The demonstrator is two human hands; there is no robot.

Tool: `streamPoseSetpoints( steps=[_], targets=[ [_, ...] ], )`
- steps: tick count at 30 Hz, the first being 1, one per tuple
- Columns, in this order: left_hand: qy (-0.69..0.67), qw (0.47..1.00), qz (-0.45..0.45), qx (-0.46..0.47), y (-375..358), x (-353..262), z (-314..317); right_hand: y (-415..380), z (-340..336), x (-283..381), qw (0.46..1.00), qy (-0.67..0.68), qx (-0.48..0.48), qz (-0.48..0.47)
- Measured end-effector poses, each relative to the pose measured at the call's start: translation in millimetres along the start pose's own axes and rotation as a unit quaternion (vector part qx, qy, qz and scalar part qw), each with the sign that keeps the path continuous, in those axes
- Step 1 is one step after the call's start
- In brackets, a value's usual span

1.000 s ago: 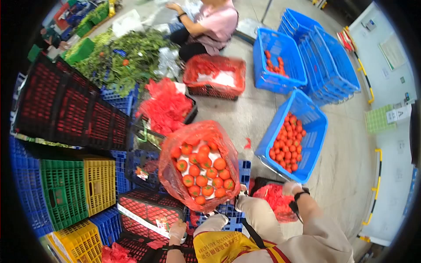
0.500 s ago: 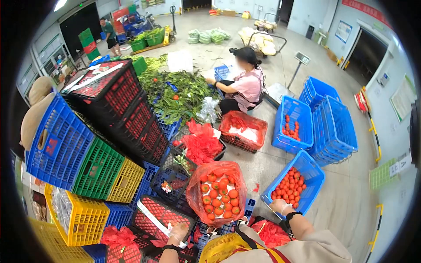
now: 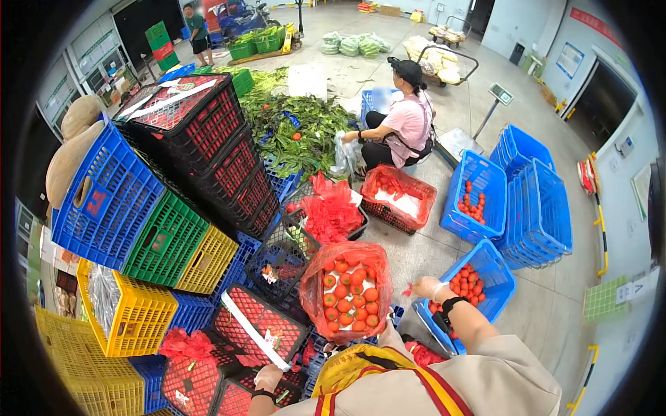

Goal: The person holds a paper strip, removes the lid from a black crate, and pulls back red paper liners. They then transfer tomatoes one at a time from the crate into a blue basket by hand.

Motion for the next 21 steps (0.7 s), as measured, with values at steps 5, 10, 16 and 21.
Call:
streamPoseSetpoints(
  steps=[5, 10, 16, 21],
  targets=[
    [-0.107, 0.986, -0.109, -0.060, 16.2, -37.8, -1.2, 52.6, -12.1, -30.8, 0.998, 0.039, 0.042, -0.032],
    [-0.159, 0.983, -0.071, -0.063, 46.6, -139.9, -68.2, 71.7, -31.8, -62.0, 0.981, -0.095, 0.019, -0.167],
    [-0.232, 0.966, -0.083, -0.083, 59.9, -242.2, -155.1, 69.4, -46.3, -149.1, 0.996, 0.056, 0.050, 0.045],
    [-0.211, 0.971, -0.112, -0.013, 61.5, -262.5, -160.1, 70.0, -7.5, -207.2, 0.999, -0.022, 0.028, 0.019]
  ],
)
Point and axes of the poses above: each hand's wrist, its own y-axis towards the middle knuckle, its own z-axis out of the palm, x = y × z, the point moved 6 cm from there along y, towards the middle knuckle, and after that the axes turned 3 degrees about y, right-handed, at the moved point
